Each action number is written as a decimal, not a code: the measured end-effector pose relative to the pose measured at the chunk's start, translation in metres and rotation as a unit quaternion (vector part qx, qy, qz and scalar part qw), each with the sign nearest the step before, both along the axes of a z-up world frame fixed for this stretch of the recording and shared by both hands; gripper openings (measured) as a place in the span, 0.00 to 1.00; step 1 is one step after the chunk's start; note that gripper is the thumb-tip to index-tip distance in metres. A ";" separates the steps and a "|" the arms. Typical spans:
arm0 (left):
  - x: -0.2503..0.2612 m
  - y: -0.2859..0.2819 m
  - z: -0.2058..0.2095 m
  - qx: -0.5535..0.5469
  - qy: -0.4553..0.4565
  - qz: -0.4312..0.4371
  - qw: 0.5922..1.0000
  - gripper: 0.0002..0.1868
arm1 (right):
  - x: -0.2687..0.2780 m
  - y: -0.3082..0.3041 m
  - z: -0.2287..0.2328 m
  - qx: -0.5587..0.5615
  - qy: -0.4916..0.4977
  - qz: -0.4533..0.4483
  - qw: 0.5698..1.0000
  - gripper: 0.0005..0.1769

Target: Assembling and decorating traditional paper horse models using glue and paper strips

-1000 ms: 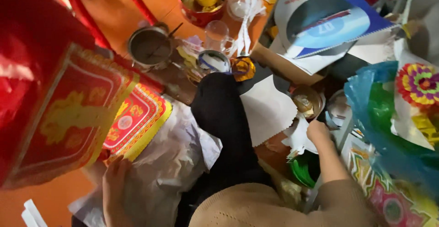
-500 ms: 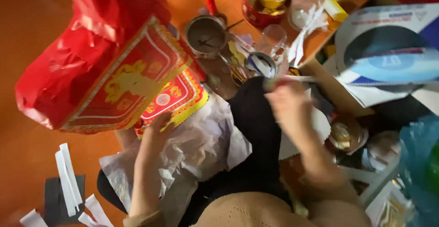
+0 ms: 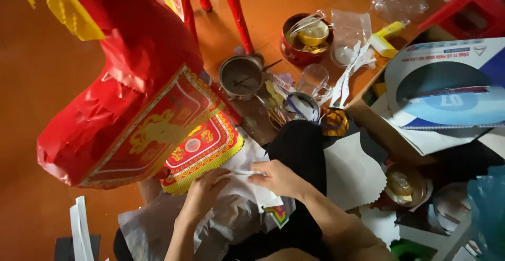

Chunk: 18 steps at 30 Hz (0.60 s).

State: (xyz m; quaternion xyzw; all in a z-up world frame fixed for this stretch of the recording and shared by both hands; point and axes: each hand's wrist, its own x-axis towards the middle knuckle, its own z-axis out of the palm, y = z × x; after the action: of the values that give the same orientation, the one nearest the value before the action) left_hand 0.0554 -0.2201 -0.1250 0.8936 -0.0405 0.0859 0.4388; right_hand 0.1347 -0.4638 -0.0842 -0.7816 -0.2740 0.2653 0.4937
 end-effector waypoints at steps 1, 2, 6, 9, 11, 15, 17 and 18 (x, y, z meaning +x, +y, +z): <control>0.000 0.000 -0.001 -0.005 0.043 0.000 0.999 0.09 | 0.001 -0.009 -0.005 0.014 0.001 -0.014 1.000 0.08; -0.001 -0.001 -0.001 -0.010 0.087 0.001 0.996 0.08 | 0.002 -0.018 -0.010 0.027 0.003 -0.027 0.999 0.05; 0.003 0.010 0.008 0.000 0.085 0.051 0.995 0.10 | 0.012 -0.068 0.024 -0.054 0.032 -0.170 0.983 0.07; 0.009 0.038 -0.027 -0.035 0.109 0.099 0.989 0.13 | 0.020 -0.119 0.034 -0.097 0.022 -0.302 0.948 0.14; 0.020 0.052 -0.036 -0.120 0.181 0.102 0.971 0.17 | 0.031 -0.169 0.001 -0.135 -0.050 -0.385 0.911 0.16; 0.020 0.076 -0.115 -0.324 0.210 0.167 0.907 0.20 | 0.054 -0.240 -0.054 -0.298 -0.088 -0.392 0.866 0.15; 0.018 0.068 -0.075 -0.442 0.233 0.238 0.833 0.24 | 0.071 -0.239 -0.062 -0.541 -0.095 -0.307 0.777 0.33; 0.020 0.077 -0.105 -0.442 0.231 0.242 0.832 0.24 | 0.085 -0.209 -0.053 -0.539 -0.097 -0.304 0.779 0.33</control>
State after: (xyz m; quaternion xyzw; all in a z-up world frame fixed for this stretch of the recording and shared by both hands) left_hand 0.0757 -0.1433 -0.2300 0.5794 0.3213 -0.0105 0.7490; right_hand 0.2197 -0.6730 -0.1376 -0.9844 0.1193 0.1283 0.0170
